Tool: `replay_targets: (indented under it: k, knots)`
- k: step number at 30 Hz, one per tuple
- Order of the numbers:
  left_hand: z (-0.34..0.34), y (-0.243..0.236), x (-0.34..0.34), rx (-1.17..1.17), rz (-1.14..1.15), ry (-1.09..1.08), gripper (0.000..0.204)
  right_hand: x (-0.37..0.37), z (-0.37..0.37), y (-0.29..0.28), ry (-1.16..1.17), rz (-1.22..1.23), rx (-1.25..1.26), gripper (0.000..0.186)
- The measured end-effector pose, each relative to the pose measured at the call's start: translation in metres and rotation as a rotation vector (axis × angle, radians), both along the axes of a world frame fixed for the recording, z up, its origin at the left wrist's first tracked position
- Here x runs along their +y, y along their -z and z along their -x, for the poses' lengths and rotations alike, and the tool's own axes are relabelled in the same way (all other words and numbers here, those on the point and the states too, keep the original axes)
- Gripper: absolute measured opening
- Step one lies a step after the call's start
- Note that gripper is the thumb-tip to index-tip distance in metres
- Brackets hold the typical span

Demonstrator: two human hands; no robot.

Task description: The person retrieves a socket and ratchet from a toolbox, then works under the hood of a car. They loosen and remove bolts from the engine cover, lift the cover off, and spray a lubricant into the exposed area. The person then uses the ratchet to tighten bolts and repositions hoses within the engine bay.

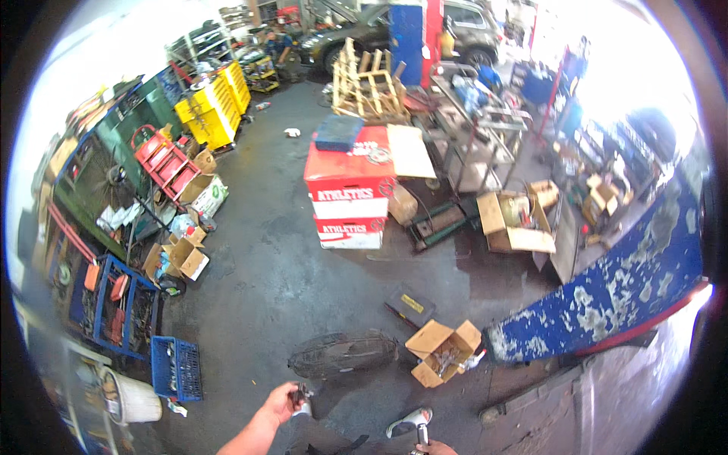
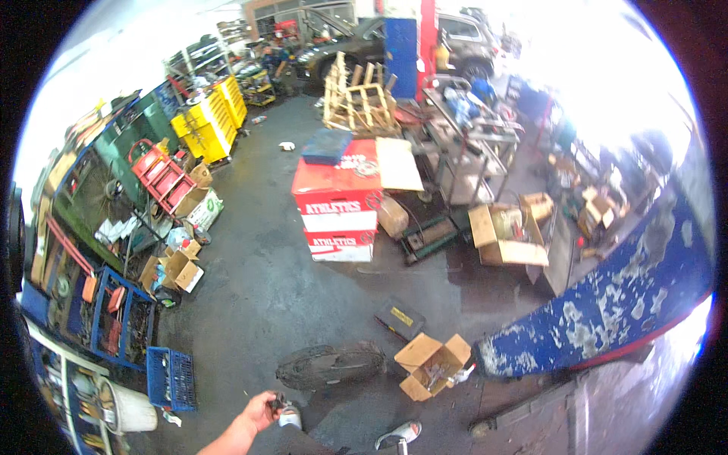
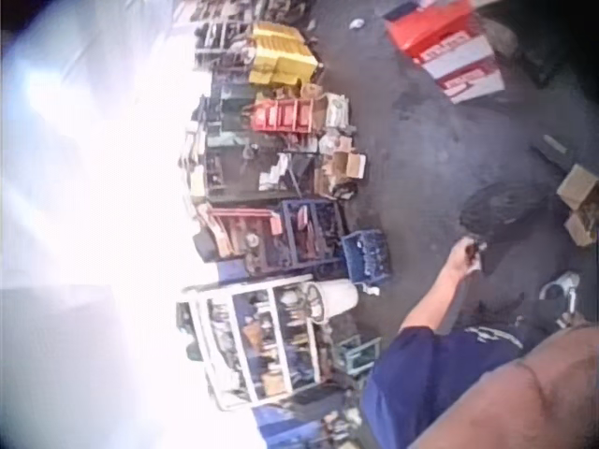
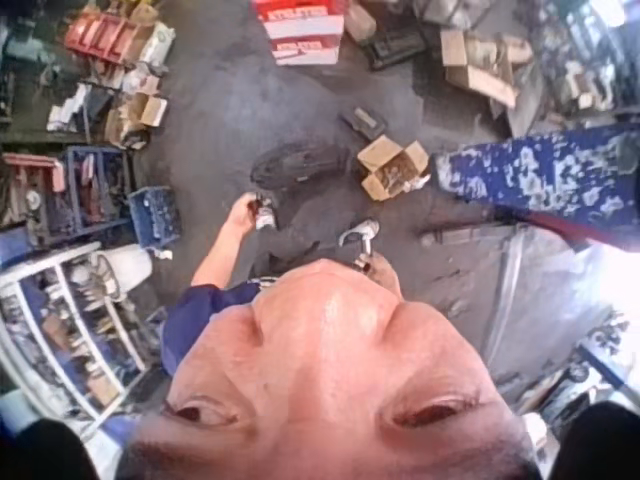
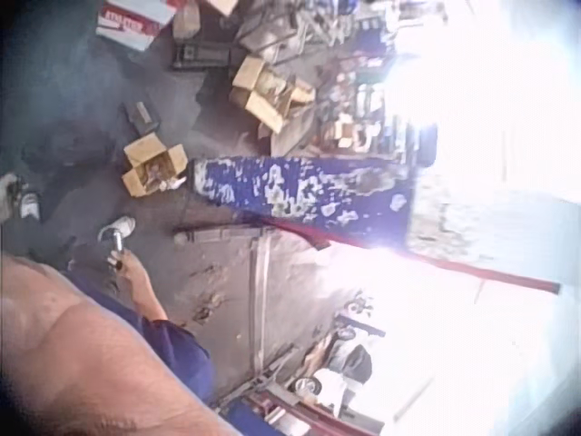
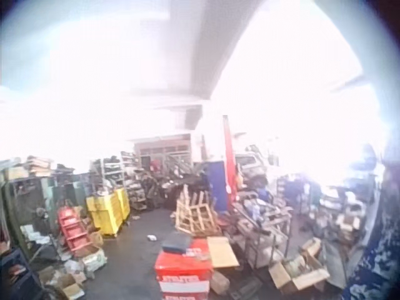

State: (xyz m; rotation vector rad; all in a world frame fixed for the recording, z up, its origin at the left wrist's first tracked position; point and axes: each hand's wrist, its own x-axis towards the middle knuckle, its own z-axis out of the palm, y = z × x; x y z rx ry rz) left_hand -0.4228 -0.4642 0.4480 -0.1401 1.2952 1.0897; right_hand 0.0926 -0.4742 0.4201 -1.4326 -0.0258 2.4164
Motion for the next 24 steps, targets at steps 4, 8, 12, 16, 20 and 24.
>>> replay_targets:
  k: [4, 8, 12, 16, 20, 24]
  knots:
    - [0.076, 0.042, -0.088, -0.175, 0.0, -0.13, 0.03, 0.005, 0.092, 0.056, -0.036, 0.003, -0.019, 0.033]
    - [0.17, 0.014, -0.145, -0.145, 0.046, -0.089, 0.031, 0.023, 0.246, 0.074, -0.182, 0.053, -0.057, 0.03]
    - [0.275, -0.046, -0.169, 0.073, -0.063, -0.084, 0.029, 0.056, 0.444, -0.005, -0.29, 0.029, 0.341, 0.039]
    - [0.371, -0.074, -0.191, 0.339, -0.013, -0.173, 0.026, 0.104, 0.634, -0.1, -0.369, -0.067, 0.345, 0.029]
    - [0.444, -0.059, -0.206, 0.347, -0.022, -0.46, 0.024, 0.153, 0.748, -0.173, -0.398, -0.295, 0.573, 0.043]
    - [0.501, -0.03, -0.204, 0.211, 0.197, -0.669, 0.027, 0.193, 0.84, -0.193, -0.322, -0.223, 0.696, 0.036]
